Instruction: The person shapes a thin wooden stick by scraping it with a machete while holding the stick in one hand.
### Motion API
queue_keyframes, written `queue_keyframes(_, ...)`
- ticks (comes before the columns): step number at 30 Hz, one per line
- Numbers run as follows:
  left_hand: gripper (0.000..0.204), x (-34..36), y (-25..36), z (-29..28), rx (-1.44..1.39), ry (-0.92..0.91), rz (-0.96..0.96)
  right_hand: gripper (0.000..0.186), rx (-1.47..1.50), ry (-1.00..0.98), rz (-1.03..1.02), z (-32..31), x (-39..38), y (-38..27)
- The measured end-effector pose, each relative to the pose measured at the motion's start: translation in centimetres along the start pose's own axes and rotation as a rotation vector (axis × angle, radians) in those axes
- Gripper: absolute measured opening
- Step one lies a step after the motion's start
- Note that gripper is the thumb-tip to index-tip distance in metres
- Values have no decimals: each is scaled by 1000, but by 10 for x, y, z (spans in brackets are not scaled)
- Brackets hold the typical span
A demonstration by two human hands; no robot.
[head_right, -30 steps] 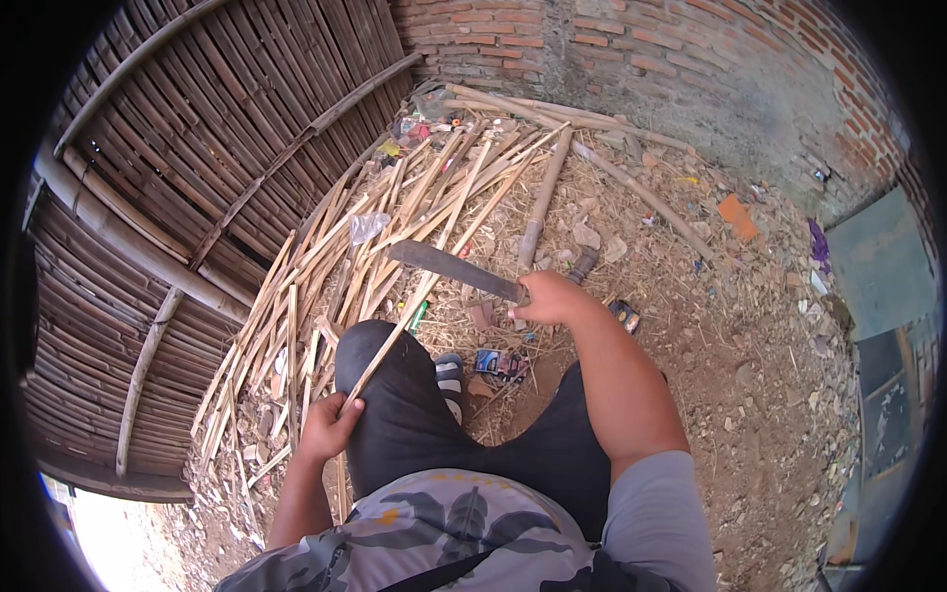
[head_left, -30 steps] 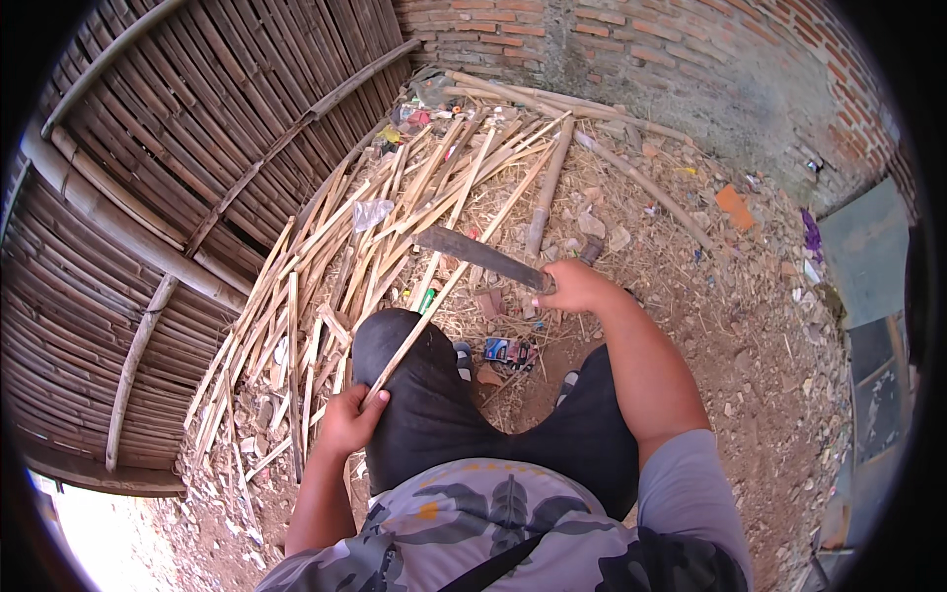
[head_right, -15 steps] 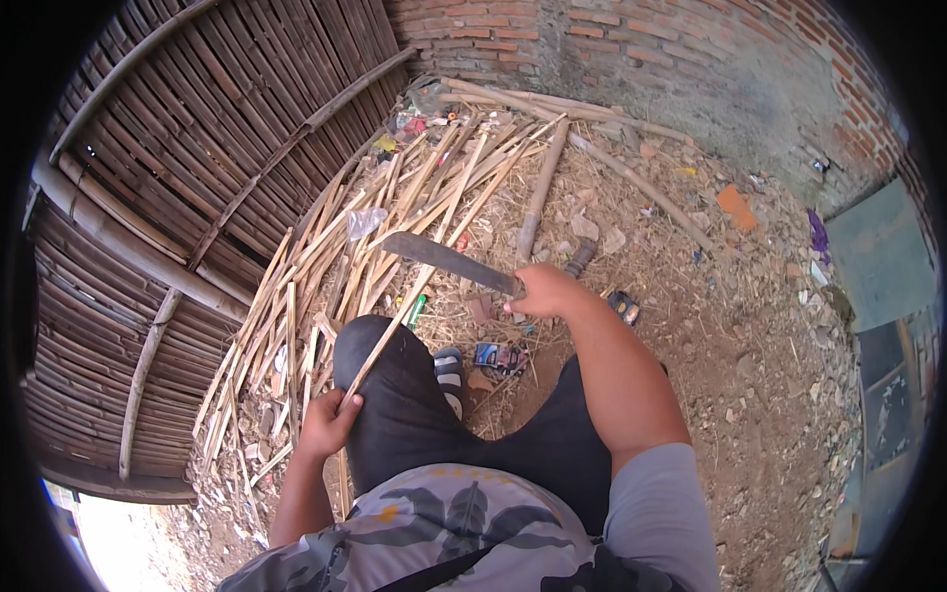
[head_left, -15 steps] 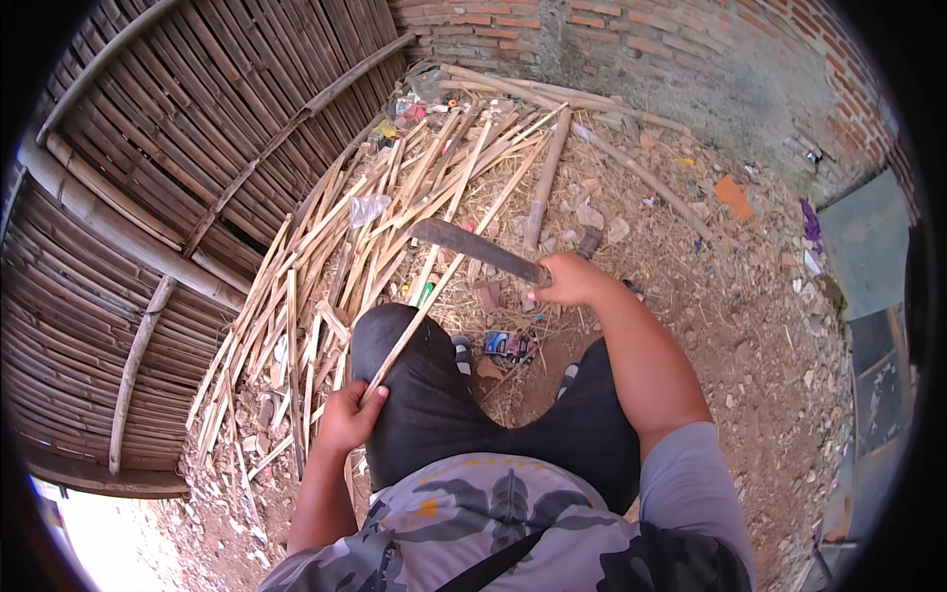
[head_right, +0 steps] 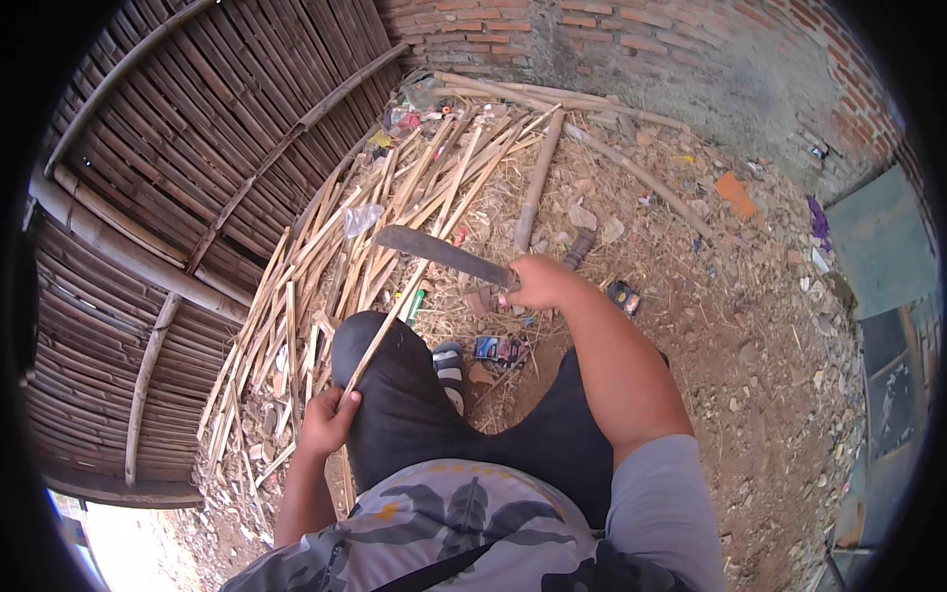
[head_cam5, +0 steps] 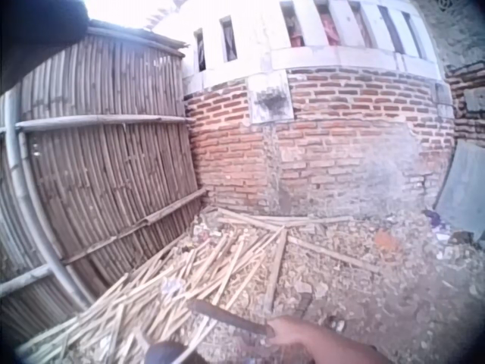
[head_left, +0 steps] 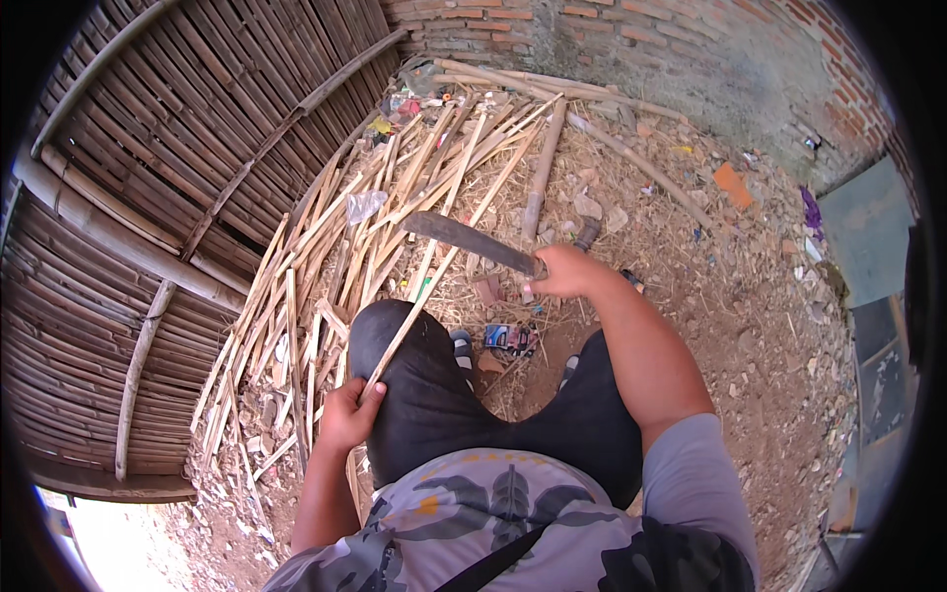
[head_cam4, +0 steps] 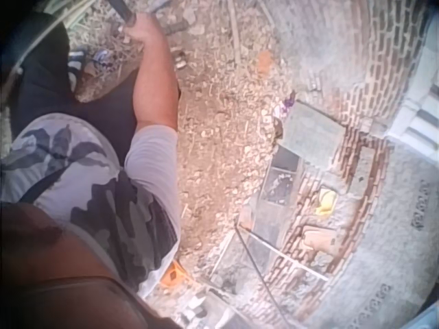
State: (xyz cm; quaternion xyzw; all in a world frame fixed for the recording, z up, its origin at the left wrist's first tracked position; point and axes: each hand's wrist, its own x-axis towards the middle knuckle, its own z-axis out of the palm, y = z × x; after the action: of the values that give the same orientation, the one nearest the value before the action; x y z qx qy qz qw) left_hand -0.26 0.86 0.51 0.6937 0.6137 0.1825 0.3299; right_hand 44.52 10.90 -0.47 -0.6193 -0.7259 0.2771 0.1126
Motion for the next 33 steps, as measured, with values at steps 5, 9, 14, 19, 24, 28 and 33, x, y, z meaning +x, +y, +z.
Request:
queue_keyframes(5, 41, 0, -1, 0, 4, 8, 19, 52, -19, -17, -5, -2, -1, -2)
queue_keyframes(9, 41, 1, -4, 1, 5, 4, 11, 52, -18, -19, -3, -1, 1, -1)
queue_keyframes(14, 43, 3, -7, 4, -64, 49, 38, 53, 16, -16, 16, 2, 2, 3)
queue_keyframes(19, 44, 0, -8, 4, -56, 69, 45, 50, -39, 42, 76, -37, -17, -6)
queue_keyframes(24, 46, 1, -11, 8, -45, 87, 48, 45, -23, 89, 109, -37, -23, -1)
queue_keyframes(28, 47, 1, -9, 6, -19, 77, 38, 45, -57, 34, 29, -25, -19, -15)
queue_keyframes(33, 48, 0, -4, 4, 25, 75, 52, 48, 14, 54, 70, -33, -14, 7)
